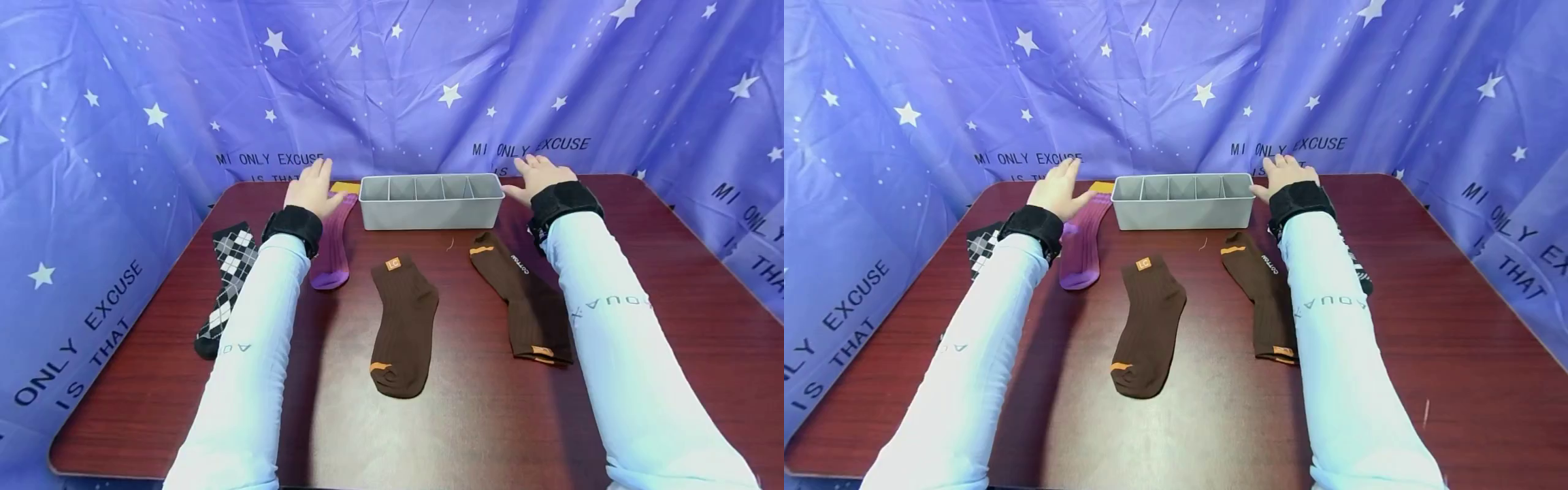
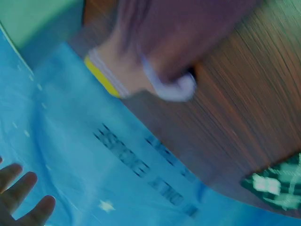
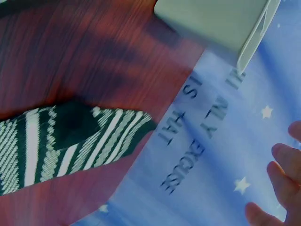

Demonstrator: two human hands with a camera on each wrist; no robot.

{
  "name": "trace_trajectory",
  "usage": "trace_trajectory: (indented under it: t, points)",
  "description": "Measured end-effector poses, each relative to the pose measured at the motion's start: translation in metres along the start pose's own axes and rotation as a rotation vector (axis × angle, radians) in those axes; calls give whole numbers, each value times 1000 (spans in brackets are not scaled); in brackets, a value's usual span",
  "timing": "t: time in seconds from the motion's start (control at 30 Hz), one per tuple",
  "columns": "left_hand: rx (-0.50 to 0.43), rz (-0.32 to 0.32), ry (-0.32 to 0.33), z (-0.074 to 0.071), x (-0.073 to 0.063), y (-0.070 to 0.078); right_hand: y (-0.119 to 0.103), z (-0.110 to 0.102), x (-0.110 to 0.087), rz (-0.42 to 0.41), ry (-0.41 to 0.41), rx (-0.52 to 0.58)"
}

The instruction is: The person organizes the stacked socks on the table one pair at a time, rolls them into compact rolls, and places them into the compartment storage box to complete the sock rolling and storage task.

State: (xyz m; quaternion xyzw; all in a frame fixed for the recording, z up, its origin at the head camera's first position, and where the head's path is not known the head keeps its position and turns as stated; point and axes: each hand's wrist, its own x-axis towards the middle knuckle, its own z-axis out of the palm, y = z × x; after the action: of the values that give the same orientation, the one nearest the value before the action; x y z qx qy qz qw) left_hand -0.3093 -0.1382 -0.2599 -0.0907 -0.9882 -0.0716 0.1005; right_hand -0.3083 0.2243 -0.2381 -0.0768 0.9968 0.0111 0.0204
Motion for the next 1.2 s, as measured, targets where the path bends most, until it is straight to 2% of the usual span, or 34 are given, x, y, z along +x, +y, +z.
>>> trace_trajectory:
  t: [0.1, 0.17, 0.27, 0.37, 0.47, 0.6, 0.67, 0.7, 0.8, 0.87, 0.9, 0.97, 1.07, 1.2]
  points:
    - [7, 82, 64, 8, -3, 7, -18, -2, 2, -58, 38, -9]
    - [4, 135, 92, 15, -7, 12, -34, 0, 5, -131, 82, -8]
    - [-8, 201, 81, 25, -17, 22, -59, 8, 9, -267, 185, 19]
    - [-21, 262, -1, 35, -26, 32, -85, 20, 9, -407, 246, 57]
    - [-55, 342, -118, 44, -35, 43, -108, 37, 4, -519, 258, 76]
    - [-72, 530, -199, 58, -48, 54, -133, 60, -18, -640, 216, 50]
    - [-37, 629, -246, 64, -55, 58, -143, 66, -36, -672, 173, 2]
    - [-4, 657, -285, 66, -59, 60, -148, 69, -46, -675, 141, -30]
    - [101, 678, -415, 72, -67, 62, -161, 73, -72, -690, 14, -112]
    - [157, 649, -492, 75, -71, 61, -166, 77, -82, -723, -97, -129]
    - [178, 631, -508, 76, -73, 61, -168, 78, -86, -734, -153, -127]
    - [193, 604, -516, 79, -75, 58, -168, 82, -90, -756, -247, -106]
    - [182, 559, -525, 80, -79, 55, -163, 84, -93, -746, -308, -99]
    - [190, 530, -481, 77, -89, 53, -152, 84, -91, -708, -279, -112]
